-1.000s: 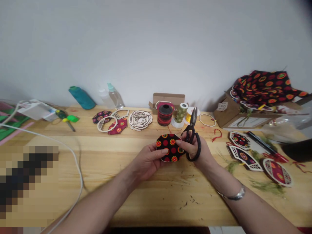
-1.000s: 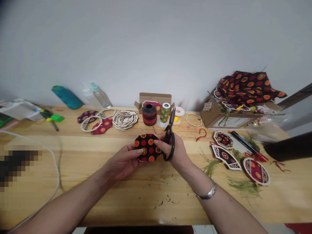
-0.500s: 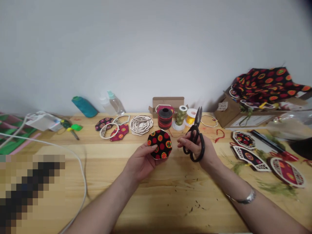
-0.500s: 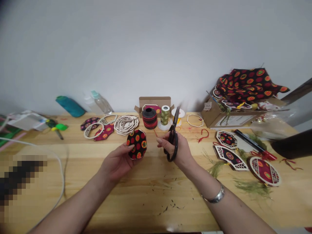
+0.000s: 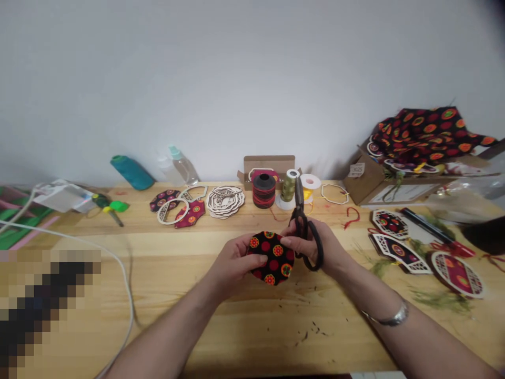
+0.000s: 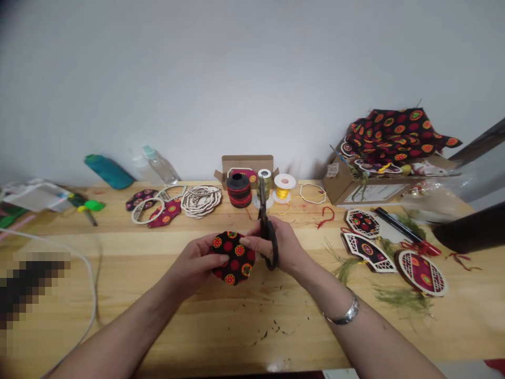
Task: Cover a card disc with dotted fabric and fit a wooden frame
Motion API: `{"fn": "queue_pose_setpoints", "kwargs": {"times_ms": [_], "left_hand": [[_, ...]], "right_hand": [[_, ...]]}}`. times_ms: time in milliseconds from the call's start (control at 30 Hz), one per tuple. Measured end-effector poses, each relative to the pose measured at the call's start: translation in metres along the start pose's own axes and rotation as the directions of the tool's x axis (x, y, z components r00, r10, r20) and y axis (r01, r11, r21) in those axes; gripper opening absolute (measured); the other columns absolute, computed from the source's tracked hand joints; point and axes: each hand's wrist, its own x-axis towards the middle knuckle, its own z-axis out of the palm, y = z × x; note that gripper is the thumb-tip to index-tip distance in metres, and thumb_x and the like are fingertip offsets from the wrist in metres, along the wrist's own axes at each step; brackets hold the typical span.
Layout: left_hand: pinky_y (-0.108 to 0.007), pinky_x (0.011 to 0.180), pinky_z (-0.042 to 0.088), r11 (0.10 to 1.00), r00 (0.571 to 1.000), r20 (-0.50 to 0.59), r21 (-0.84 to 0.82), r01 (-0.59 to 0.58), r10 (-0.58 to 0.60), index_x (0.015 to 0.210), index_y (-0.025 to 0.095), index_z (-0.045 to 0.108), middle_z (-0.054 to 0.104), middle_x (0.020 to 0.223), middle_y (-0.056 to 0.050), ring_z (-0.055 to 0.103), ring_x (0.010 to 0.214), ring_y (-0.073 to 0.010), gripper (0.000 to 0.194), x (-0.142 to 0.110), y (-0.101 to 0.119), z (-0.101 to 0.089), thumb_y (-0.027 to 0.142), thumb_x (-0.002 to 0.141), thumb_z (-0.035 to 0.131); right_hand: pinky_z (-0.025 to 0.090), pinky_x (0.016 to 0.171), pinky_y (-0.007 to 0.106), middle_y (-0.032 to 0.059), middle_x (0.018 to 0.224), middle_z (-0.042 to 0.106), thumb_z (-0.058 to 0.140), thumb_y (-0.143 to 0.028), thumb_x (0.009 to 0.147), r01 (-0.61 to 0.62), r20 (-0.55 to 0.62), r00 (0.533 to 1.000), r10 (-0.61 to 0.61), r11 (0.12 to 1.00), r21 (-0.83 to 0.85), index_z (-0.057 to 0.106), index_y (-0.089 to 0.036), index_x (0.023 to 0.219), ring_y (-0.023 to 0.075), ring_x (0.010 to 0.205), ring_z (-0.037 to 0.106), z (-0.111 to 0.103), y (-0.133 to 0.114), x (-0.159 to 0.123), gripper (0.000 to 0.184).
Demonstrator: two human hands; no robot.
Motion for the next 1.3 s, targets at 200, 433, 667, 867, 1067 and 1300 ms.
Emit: {"fn": "queue_pose_setpoints", "kwargs": {"times_ms": [200, 433, 667, 867, 1067, 1300], "left_hand": [[-0.027, 0.065, 0.051, 0.988, 0.997, 0.062, 0.152, 0.034, -0.044, 0.09, 0.013, 0.065, 0.072, 0.08, -0.002, 0.066, 0.07, -0.0155, 0.032, -0.003, 0.0, 0.005, 0.015, 0.059, 0.075], [-0.025, 0.066, 0.048, 0.984, 0.995, 0.095, 0.177, 0.001, -0.019, 0.09, 0.015, 0.064, 0.07, 0.081, -0.003, 0.064, 0.071, -0.0145, 0.026, -0.005, 0.001, 0.009, 0.02, 0.067, 0.074], [-0.024, 0.061, 0.044, 0.959, 0.998, 0.034, 0.278, -0.063, 0.056, 0.085, 0.016, 0.068, 0.068, 0.075, -0.003, 0.059, 0.065, -0.0136, 0.024, -0.006, 0.0, 0.012, 0.038, 0.078, 0.067], [-0.023, 0.063, 0.04, 0.9, 0.99, 0.025, 0.414, -0.136, 0.138, 0.079, 0.016, 0.07, 0.065, 0.073, -0.001, 0.054, 0.068, -0.013, 0.023, -0.006, -0.001, 0.012, 0.037, 0.084, 0.06], [-0.024, 0.064, 0.042, 0.939, 0.992, -0.04, 0.328, -0.102, 0.122, 0.075, 0.016, 0.071, 0.068, 0.072, -0.001, 0.057, 0.07, -0.0151, 0.03, -0.005, -0.002, 0.01, 0.041, 0.086, 0.057], [-0.035, 0.071, 0.053, 0.981, 0.996, -0.051, -0.182, 0.061, -0.072, 0.097, 0.012, 0.073, 0.075, 0.09, -0.013, 0.068, 0.081, -0.0251, 0.047, 0.0, -0.002, 0.01, 0.053, 0.074, 0.068]], "right_hand": [[0.04, 0.051, 0.024, -0.0032, 0.065, 0.057, 0.078, -0.033, 0.064, 0.034, 0.133, 0.991, -0.008, 0.981, -0.193, 0.055, -0.018, 0.073, 0.0099, 0.056, 0.049, -0.002, 0.001, -0.003, 0.029], [0.037, 0.05, 0.023, -0.0041, 0.065, 0.052, 0.075, -0.033, 0.069, 0.085, 0.16, 0.986, -0.053, 0.975, -0.204, 0.053, -0.019, 0.074, 0.0096, 0.056, 0.044, -0.002, 0.004, -0.006, 0.026], [0.041, 0.053, 0.025, -0.0024, 0.068, 0.055, 0.075, -0.035, 0.07, 0.11, 0.178, 0.981, -0.081, 0.982, -0.156, 0.055, -0.02, 0.076, 0.0121, 0.06, 0.049, 0.0, 0.008, -0.008, 0.026], [0.038, 0.051, 0.023, -0.0042, 0.066, 0.052, 0.076, -0.032, 0.071, 0.137, 0.196, 0.975, -0.105, 0.978, -0.157, 0.054, -0.02, 0.077, 0.0102, 0.057, 0.045, 0.003, 0.009, -0.012, 0.026], [0.037, 0.052, 0.023, -0.0045, 0.067, 0.052, 0.078, -0.031, 0.069, 0.11, 0.199, 0.977, -0.083, 0.986, -0.129, 0.054, -0.02, 0.076, 0.01, 0.058, 0.045, 0.003, 0.007, -0.011, 0.027], [0.041, 0.058, 0.026, -0.0028, 0.069, 0.056, 0.08, -0.039, 0.064, 0.065, -0.057, 0.996, -0.064, 0.998, 0.021, 0.057, -0.021, 0.074, 0.013, 0.063, 0.05, 0.0, 0.014, 0.0, 0.031]]}}
